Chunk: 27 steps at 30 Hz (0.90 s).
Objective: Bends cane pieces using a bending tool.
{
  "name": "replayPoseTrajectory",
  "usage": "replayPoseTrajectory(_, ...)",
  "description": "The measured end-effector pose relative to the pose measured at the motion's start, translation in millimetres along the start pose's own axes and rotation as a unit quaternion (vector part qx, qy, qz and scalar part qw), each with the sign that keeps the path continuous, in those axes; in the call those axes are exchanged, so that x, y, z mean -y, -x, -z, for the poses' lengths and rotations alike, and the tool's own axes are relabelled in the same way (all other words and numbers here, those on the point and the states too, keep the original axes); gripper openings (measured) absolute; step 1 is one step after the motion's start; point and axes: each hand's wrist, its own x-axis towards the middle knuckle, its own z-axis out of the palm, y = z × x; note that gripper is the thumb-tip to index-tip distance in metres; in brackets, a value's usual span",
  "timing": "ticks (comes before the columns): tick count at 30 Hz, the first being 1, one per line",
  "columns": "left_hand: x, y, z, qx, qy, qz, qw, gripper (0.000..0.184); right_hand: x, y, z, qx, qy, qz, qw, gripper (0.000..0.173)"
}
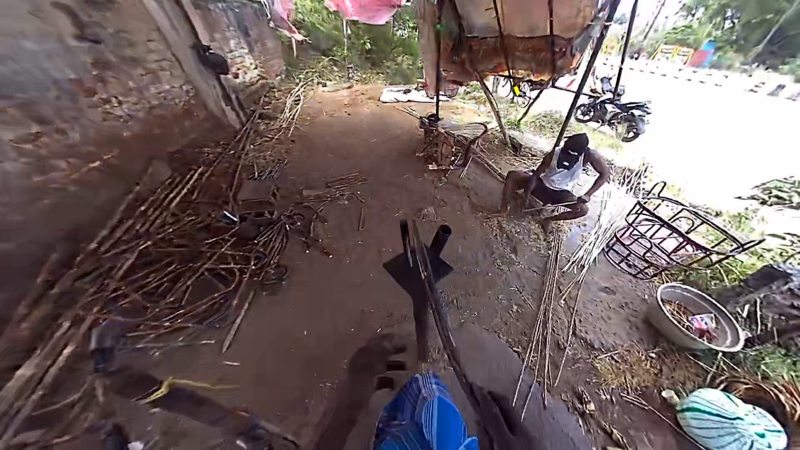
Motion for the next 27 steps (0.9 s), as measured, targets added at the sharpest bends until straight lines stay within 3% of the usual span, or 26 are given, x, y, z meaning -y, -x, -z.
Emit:
replayPoseTrajectory(1, -3, -4, -47, 0.055, 0.070, 0.017, 0.996, 0.045, -2, -6, -3, 0.005, 0.014, -0.009, 1.000, 0.046)
replayPoseTrajectory(3, 0, -17, -104, 0.065, 0.182, 0.058, 0.979, 0.032, -6, -12, -3, 0.006, 0.024, -0.014, 1.000, 0.046)
replayPoseTrajectory(6, -1, -28, -119, 0.024, 0.264, 0.096, 0.959, 0.029, -11, -14, 6, -0.065, 0.041, 0.026, 0.997, 0.039)
replayPoseTrajectory(10, -23, -19, -122, -0.007, 0.201, 0.093, 0.975, 0.034, -20, -27, 12, -0.173, 0.045, 0.045, 0.983, 0.034)
replayPoseTrajectory(12, -27, -12, -127, -0.058, 0.018, -0.026, 0.998, 0.038, -24, -43, 22, -0.242, 0.030, 0.006, 0.970, 0.046)
replayPoseTrajectory(13, -27, -9, -128, -0.084, -0.121, -0.134, 0.980, 0.052, -29, -53, 30, -0.267, 0.021, -0.022, 0.963, 0.051)
replayPoseTrajectory(15, -38, -13, -137, -0.095, -0.347, -0.339, 0.869, 0.082, -45, -71, 52, -0.285, -0.003, -0.079, 0.955, 0.057)
replayPoseTrajectory(16, -50, -22, -148, -0.066, -0.411, -0.418, 0.807, 0.083, -54, -80, 65, -0.283, -0.018, -0.104, 0.953, 0.060)
replayPoseTrajectory(18, -75, -45, -179, 0.019, -0.501, -0.494, 0.711, 0.068, -70, -100, 88, -0.272, -0.030, -0.150, 0.950, 0.063)
replayPoseTrajectory(19, -84, -60, -196, 0.058, -0.528, -0.505, 0.680, 0.058, -80, -112, 96, -0.272, -0.027, -0.166, 0.948, 0.063)
replayPoseTrajectory(21, -91, -99, -228, 0.093, -0.521, -0.532, 0.661, 0.031, -107, -145, 109, -0.268, -0.035, -0.192, 0.943, 0.062)
replayPoseTrajectory(23, -95, -131, -258, 0.046, -0.535, -0.504, 0.676, 0.022, -148, -197, 120, -0.242, -0.093, -0.231, 0.938, 0.060)
replayPoseTrajectory(27, -115, -193, -309, 0.021, -0.609, -0.288, 0.739, 0.022, -240, -314, 106, -0.169, -0.256, -0.284, 0.908, 0.041)
